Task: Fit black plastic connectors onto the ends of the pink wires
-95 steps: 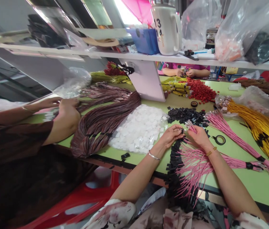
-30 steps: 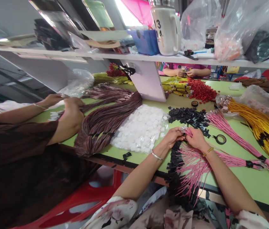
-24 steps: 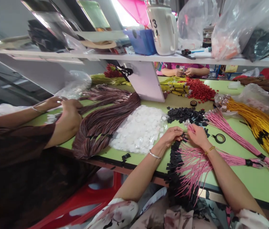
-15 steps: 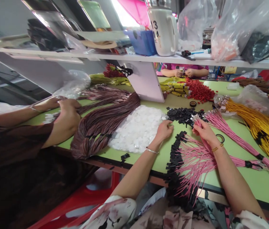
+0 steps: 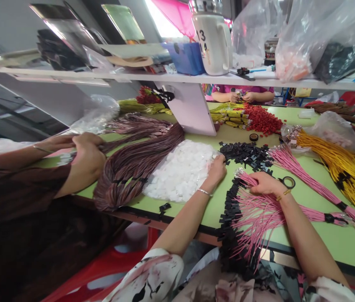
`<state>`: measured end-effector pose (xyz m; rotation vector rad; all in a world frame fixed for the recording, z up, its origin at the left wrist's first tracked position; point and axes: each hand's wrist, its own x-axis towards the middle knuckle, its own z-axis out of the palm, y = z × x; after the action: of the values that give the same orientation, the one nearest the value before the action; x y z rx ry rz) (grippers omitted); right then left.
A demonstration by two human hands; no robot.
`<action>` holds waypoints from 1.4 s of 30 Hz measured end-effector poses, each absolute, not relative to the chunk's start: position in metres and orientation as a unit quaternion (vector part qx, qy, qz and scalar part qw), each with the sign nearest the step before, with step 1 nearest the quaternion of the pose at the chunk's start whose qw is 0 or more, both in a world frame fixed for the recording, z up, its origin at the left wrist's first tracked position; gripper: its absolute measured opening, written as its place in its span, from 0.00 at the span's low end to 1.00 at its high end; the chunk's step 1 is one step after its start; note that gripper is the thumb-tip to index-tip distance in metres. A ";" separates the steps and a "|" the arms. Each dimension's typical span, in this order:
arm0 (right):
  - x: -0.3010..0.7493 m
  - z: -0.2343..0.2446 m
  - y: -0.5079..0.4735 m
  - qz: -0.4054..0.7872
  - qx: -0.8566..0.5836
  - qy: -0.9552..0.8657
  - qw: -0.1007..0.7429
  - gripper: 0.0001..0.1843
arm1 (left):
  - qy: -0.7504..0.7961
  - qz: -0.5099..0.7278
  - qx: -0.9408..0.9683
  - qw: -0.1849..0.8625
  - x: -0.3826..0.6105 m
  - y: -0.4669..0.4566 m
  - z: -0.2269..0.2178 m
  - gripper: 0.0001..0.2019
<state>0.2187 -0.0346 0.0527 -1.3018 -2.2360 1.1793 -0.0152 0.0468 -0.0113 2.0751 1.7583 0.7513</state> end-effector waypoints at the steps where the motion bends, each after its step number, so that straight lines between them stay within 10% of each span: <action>1: 0.217 0.050 -0.034 0.383 -0.472 -0.783 0.135 0.04 | 0.616 0.265 0.724 0.163 -0.015 0.046 -0.010 0.13; 9: 0.218 0.038 -0.030 0.314 -0.508 -0.797 0.088 0.05 | 0.616 0.308 0.690 0.221 -0.018 0.044 -0.013 0.11; 18: 0.226 0.035 -0.020 0.300 -0.507 -0.743 0.319 0.11 | 0.559 0.423 0.657 0.278 -0.014 0.038 -0.006 0.17; 28: 0.218 0.026 -0.022 0.426 -0.503 -0.618 0.429 0.19 | 0.375 0.475 0.439 0.664 0.010 0.015 0.014 0.19; 42: 0.204 0.023 -0.033 0.291 -0.565 -0.667 0.388 0.12 | 0.365 0.449 0.367 0.729 0.032 0.003 0.010 0.14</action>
<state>0.2045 -0.0325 0.0231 -1.4372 -1.6973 0.7412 0.0317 0.0026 0.0097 0.8075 0.8036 0.9885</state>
